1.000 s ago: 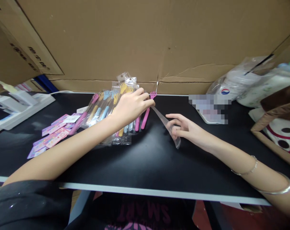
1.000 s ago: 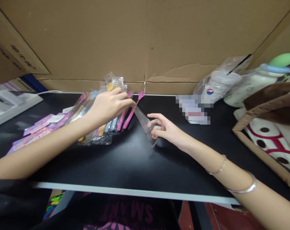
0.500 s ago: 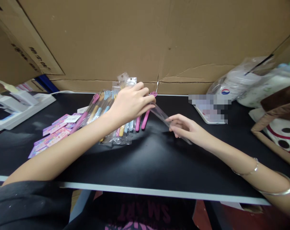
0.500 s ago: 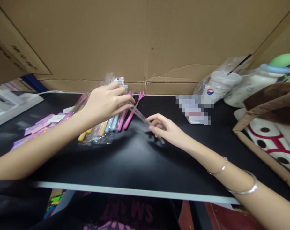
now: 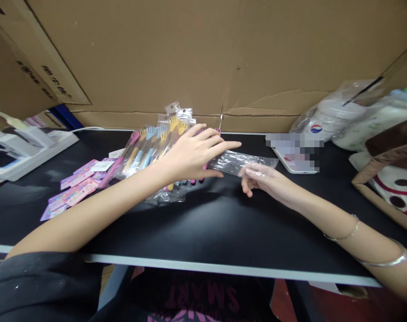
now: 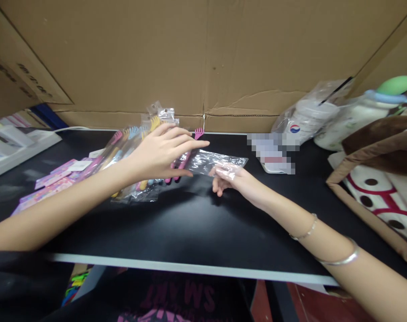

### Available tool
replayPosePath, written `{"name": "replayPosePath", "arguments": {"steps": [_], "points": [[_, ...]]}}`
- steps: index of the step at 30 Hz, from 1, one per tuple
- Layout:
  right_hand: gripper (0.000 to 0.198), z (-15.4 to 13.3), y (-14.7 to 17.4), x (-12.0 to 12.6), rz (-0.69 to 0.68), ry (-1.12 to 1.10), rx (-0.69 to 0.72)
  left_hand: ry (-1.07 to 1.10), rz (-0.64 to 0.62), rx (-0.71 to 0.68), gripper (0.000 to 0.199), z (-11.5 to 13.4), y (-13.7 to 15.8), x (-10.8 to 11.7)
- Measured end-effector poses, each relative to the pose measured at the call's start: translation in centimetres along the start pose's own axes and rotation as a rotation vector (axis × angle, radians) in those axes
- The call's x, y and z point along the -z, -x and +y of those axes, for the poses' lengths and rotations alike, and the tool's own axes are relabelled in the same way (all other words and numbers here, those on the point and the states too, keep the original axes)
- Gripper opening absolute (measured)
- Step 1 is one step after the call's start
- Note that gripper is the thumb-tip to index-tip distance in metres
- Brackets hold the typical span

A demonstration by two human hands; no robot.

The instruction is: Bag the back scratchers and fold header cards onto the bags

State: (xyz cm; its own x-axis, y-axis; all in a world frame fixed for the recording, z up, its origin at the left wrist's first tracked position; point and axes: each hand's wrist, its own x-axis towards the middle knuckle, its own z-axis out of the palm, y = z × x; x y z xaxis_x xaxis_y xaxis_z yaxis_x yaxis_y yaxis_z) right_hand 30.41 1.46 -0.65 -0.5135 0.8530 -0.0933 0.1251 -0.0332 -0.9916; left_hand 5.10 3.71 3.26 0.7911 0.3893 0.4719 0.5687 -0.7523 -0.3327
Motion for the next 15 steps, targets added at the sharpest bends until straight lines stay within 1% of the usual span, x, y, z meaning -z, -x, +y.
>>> {"name": "replayPosePath", "arguments": {"steps": [2,7,11,15], "points": [[0.042,0.0,0.0,0.1,-0.006,-0.018,-0.015,0.011,-0.029,-0.009,0.067,0.2,0.1,-0.6],[0.043,0.1,-0.1,0.3,-0.034,-0.028,-0.026,0.051,-0.062,0.023,0.05,0.0,0.3,-1.5],[0.044,0.2,-0.2,0.4,-0.039,-0.042,-0.021,0.07,-0.055,0.046,0.049,0.2,0.3,-1.2],[0.045,0.0,-0.1,0.3,0.003,-0.027,-0.019,0.044,-0.039,0.049,0.049,0.8,0.3,-0.8]]}}
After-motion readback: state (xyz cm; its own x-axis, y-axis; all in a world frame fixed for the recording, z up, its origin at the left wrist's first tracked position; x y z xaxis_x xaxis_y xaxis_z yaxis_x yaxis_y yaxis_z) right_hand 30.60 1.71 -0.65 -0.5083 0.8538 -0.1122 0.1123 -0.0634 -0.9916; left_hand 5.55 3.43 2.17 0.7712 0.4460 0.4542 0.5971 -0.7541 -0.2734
